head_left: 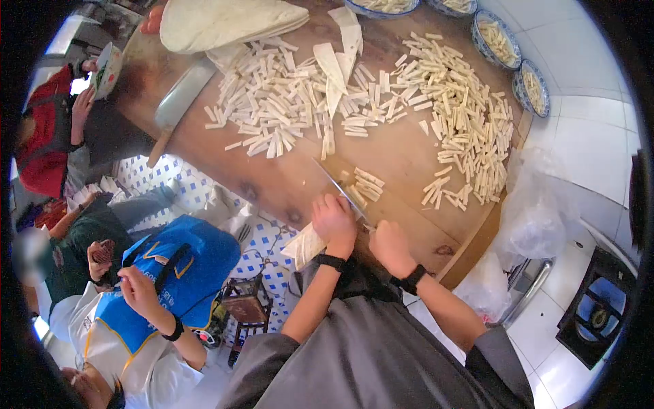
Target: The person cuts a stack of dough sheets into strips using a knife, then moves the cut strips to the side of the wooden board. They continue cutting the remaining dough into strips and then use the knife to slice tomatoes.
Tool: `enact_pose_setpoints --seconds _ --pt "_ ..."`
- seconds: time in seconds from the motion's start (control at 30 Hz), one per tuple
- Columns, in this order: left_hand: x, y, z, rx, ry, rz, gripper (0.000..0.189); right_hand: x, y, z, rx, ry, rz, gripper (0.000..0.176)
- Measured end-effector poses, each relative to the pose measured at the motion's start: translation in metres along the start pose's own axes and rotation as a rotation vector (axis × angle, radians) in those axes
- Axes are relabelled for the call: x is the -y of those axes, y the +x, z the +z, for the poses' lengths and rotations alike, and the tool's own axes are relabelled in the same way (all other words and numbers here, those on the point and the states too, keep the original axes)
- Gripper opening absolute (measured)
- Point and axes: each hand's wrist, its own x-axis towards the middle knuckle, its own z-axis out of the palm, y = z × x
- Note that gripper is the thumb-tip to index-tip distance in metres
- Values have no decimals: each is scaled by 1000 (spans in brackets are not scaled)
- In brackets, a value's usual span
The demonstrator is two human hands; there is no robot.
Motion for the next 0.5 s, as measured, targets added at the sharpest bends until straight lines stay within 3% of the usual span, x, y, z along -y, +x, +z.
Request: enact_pose_setpoints --seconds 0.2,0.33,0.4,0.5 --pt "1 -4 -3 -14 11 55 16 -17 7 29 -183 94 -67 19" --pt "-2 -5 -1 -10 26 -54 11 -13 -29 11 -182 108 -124 22" --pt "-4 -8 -2 -103 -96 -112 18 -15 -60 9 -253 169 -58 25" --pt "3 -10 2 -31 -42 -58 24 -12 -84 -2 -209 128 -34 26"
